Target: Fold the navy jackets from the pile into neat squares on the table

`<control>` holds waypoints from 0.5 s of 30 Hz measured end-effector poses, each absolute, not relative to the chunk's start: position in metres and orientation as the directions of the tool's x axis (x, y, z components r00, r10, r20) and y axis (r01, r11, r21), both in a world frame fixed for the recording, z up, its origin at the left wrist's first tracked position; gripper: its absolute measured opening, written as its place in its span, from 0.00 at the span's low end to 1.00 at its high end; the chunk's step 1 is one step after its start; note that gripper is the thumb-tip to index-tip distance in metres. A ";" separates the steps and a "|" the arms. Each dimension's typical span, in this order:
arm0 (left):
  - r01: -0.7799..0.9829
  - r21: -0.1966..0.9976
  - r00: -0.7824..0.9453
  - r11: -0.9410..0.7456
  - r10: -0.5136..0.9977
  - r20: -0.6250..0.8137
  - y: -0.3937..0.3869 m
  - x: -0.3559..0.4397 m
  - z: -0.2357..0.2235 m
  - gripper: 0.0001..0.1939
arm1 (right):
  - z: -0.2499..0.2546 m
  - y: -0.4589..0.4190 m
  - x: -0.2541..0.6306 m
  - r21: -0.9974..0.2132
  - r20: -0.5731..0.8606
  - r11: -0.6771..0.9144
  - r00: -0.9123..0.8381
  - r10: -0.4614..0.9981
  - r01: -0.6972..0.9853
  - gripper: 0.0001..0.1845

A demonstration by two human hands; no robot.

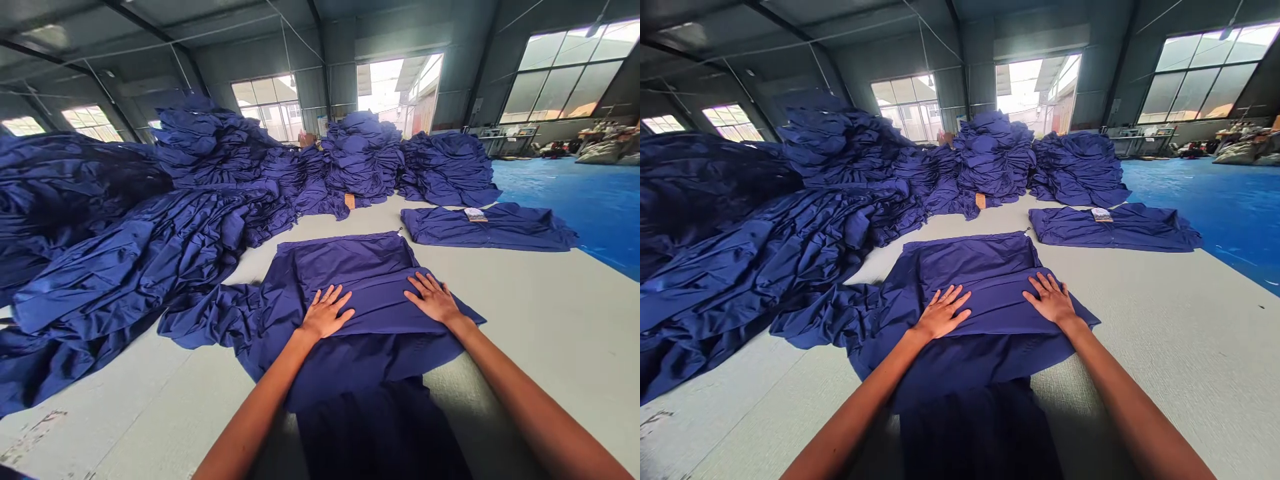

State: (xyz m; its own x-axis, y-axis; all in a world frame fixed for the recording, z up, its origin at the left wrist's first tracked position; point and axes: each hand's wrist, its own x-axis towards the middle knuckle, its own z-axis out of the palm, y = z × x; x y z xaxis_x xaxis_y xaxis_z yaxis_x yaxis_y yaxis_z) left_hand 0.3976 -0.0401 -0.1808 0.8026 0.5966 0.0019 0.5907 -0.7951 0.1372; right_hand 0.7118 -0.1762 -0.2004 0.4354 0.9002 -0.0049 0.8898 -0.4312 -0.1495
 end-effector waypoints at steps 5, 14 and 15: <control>0.549 0.223 0.829 -0.805 0.560 -0.020 -0.038 0.396 -0.178 0.34 | -0.208 -0.177 0.714 -0.117 0.012 -0.433 0.438 0.899 0.894 0.39; 0.724 0.180 0.569 -0.666 0.725 0.389 -0.001 0.248 -0.139 0.24 | -0.180 -0.166 0.676 0.003 0.079 -0.394 0.392 0.916 0.919 0.35; 0.790 0.145 0.491 -0.596 0.757 0.431 0.005 0.222 -0.134 0.23 | -0.173 -0.162 0.659 -0.026 0.126 -0.336 0.337 0.933 0.941 0.35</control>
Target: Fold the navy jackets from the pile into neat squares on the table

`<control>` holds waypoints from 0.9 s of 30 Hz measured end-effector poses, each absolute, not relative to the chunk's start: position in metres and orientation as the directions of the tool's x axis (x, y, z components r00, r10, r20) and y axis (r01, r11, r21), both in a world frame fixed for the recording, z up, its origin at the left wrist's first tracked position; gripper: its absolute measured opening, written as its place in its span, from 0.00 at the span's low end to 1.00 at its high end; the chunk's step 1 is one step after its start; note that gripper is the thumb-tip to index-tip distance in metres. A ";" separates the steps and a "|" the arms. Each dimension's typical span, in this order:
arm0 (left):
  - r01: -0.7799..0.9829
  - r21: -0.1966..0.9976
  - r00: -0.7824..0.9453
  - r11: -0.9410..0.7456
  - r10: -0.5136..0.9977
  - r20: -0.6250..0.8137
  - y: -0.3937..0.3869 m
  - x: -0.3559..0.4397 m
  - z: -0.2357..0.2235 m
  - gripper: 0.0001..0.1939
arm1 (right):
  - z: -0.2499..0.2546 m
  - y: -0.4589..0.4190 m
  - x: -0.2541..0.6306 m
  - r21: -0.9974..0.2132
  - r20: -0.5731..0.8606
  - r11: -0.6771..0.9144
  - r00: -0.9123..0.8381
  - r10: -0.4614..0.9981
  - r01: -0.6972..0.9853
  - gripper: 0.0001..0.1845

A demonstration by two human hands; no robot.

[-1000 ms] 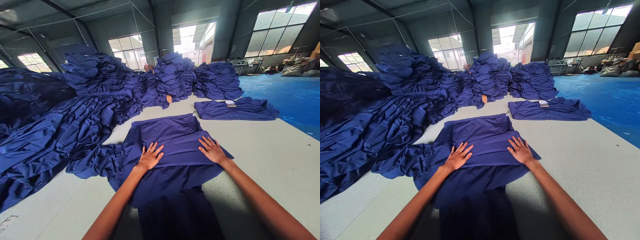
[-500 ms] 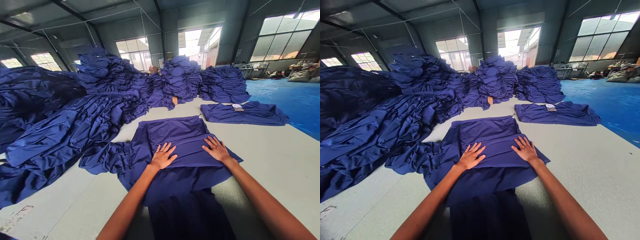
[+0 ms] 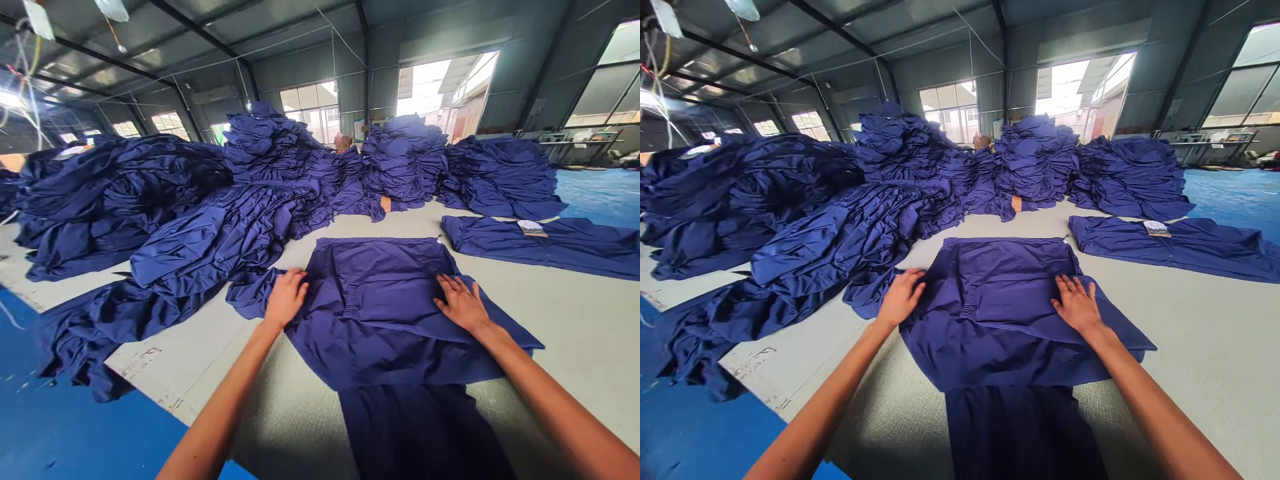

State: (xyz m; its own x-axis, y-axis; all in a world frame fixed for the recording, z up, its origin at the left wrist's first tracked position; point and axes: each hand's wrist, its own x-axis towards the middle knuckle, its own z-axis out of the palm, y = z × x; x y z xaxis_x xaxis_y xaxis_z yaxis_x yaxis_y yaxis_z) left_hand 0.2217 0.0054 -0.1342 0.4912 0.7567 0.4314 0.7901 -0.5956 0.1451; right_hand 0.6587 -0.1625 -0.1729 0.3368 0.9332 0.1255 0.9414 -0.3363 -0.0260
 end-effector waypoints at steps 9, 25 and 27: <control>0.999 0.016 0.035 -0.038 0.986 0.162 0.009 0.118 -0.132 0.23 | -0.140 -0.110 0.452 -0.358 0.163 0.271 -0.226 0.960 0.893 0.34; 0.770 0.416 0.525 -0.484 0.851 0.017 -0.016 0.121 -0.055 0.29 | -0.170 -0.100 0.434 -0.309 -0.023 0.271 -0.292 0.956 0.912 0.35; 0.720 0.473 0.499 -0.508 0.852 0.155 -0.019 0.118 -0.063 0.33 | -0.168 -0.099 0.436 -0.317 -0.025 0.279 -0.302 0.953 0.907 0.35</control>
